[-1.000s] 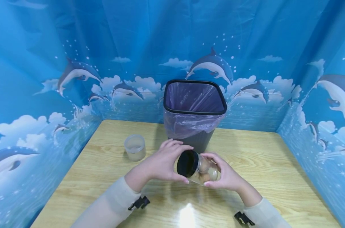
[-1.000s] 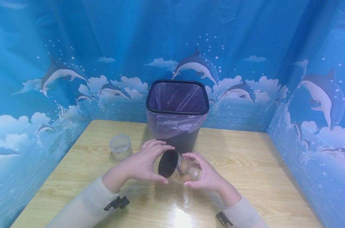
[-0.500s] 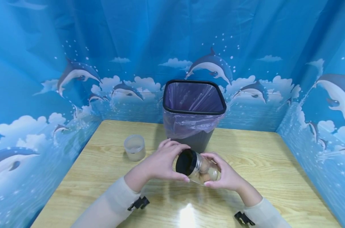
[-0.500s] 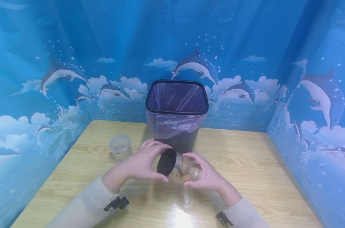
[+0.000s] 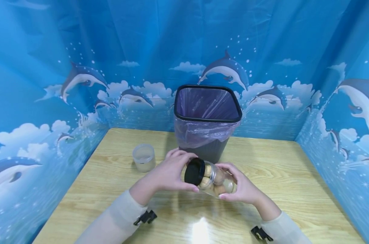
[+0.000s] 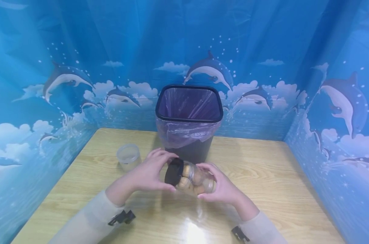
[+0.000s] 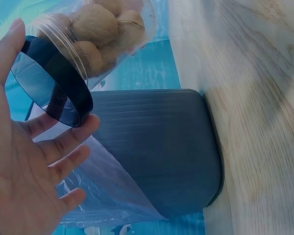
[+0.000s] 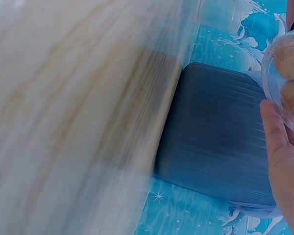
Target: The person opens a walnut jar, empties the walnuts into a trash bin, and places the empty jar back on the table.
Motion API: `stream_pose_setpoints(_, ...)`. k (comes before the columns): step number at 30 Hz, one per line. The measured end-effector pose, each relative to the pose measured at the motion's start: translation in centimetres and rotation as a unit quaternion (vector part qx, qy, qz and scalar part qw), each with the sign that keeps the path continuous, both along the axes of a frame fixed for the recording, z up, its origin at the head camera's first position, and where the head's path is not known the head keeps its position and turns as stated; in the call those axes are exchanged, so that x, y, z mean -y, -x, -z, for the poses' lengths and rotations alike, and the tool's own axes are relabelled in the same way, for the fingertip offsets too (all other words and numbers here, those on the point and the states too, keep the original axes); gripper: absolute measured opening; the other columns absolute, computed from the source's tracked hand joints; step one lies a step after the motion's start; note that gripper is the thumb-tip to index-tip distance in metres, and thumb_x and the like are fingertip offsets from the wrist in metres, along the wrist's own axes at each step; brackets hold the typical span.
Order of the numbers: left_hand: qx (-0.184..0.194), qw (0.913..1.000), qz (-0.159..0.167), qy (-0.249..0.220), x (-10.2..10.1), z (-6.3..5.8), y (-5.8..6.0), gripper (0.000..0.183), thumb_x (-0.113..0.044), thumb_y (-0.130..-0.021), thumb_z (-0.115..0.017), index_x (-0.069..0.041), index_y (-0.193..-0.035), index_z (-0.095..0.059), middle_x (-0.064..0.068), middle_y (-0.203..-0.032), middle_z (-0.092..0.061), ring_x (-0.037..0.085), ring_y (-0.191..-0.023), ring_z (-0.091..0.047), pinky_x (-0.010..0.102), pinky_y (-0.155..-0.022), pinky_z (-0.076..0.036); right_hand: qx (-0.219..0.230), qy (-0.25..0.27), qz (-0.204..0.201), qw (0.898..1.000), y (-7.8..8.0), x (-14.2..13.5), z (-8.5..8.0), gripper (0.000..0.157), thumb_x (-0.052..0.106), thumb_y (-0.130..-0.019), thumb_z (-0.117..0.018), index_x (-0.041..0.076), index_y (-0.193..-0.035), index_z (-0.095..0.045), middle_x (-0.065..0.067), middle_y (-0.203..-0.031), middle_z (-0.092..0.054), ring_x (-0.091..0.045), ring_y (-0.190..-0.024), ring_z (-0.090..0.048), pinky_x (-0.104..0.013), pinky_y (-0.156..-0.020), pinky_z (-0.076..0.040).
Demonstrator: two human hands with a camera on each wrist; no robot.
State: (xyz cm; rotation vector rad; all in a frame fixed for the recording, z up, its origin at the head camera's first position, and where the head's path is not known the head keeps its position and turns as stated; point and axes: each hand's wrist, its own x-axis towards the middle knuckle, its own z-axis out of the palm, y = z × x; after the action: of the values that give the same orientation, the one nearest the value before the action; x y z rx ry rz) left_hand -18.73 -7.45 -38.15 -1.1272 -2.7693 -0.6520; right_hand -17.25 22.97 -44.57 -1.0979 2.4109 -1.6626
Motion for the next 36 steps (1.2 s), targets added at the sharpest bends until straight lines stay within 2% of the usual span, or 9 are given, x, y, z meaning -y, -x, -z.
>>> stream_pose_setpoints(9,0.004,1.0000,-0.005,-0.001,0.6,0.3,-0.1,0.101,-0.077,-0.069,-0.073,-0.015,-0.145,-0.047,-0.002,-0.125,-0.061,0.023,-0.128,-0.046,0.050,-0.119,-0.014,-0.013,0.000,0.001,1.000,0.0,-0.2,-0.1,0.090,0.007,-0.067,-0.091,0.006,-0.145,-0.045,-0.005,-0.137,-0.052,-0.014,-0.120,-0.053,-0.025,-0.102,-0.045)
stream_pose_setpoints(17,0.018,0.9997,-0.017,-0.006,1.2,1.1,0.0,0.101,-0.070,-0.069,-0.078,-0.012,-0.146,-0.045,0.000,-0.126,-0.062,0.026,-0.130,-0.046,0.051,-0.120,-0.011,-0.017,-0.009,0.018,1.000,0.0,-0.5,-0.4,0.093,0.010,-0.066,-0.091,0.008,-0.146,-0.044,-0.008,-0.138,-0.052,-0.013,-0.124,-0.051,-0.024,-0.106,-0.040)
stream_pose_setpoints(22,0.022,0.9994,-0.028,0.000,1.7,1.7,-0.2,0.103,-0.078,-0.070,-0.071,-0.015,-0.147,-0.044,-0.002,-0.127,-0.061,0.024,-0.130,-0.045,0.049,-0.120,-0.010,-0.017,-0.007,0.025,1.000,0.0,-0.8,-0.5,0.092,0.009,-0.066,-0.091,0.008,-0.146,-0.044,-0.006,-0.137,-0.052,-0.012,-0.125,-0.050,-0.023,-0.106,-0.040)
stream_pose_setpoints(27,0.027,0.9989,-0.037,0.007,2.1,2.4,-0.3,0.107,-0.086,-0.069,-0.062,-0.017,-0.148,-0.043,-0.002,-0.133,-0.059,0.022,-0.132,-0.043,0.050,-0.120,-0.009,-0.013,0.003,0.028,1.000,-0.1,-1.0,-0.7,0.091,0.005,-0.065,-0.090,0.006,-0.144,-0.044,-0.004,-0.135,-0.053,-0.012,-0.123,-0.051,-0.023,-0.106,-0.041)
stream_pose_setpoints(36,0.038,0.9985,-0.040,-0.005,2.6,3.5,-0.4,0.104,-0.081,-0.070,-0.067,-0.016,-0.148,-0.044,0.000,-0.142,-0.054,0.026,-0.137,-0.039,0.053,-0.120,-0.009,-0.025,0.016,0.014,0.999,0.1,-1.3,-0.7,0.091,0.000,-0.067,-0.089,0.002,-0.145,-0.042,-0.004,-0.137,-0.052,-0.011,-0.125,-0.050,-0.023,-0.108,-0.038)
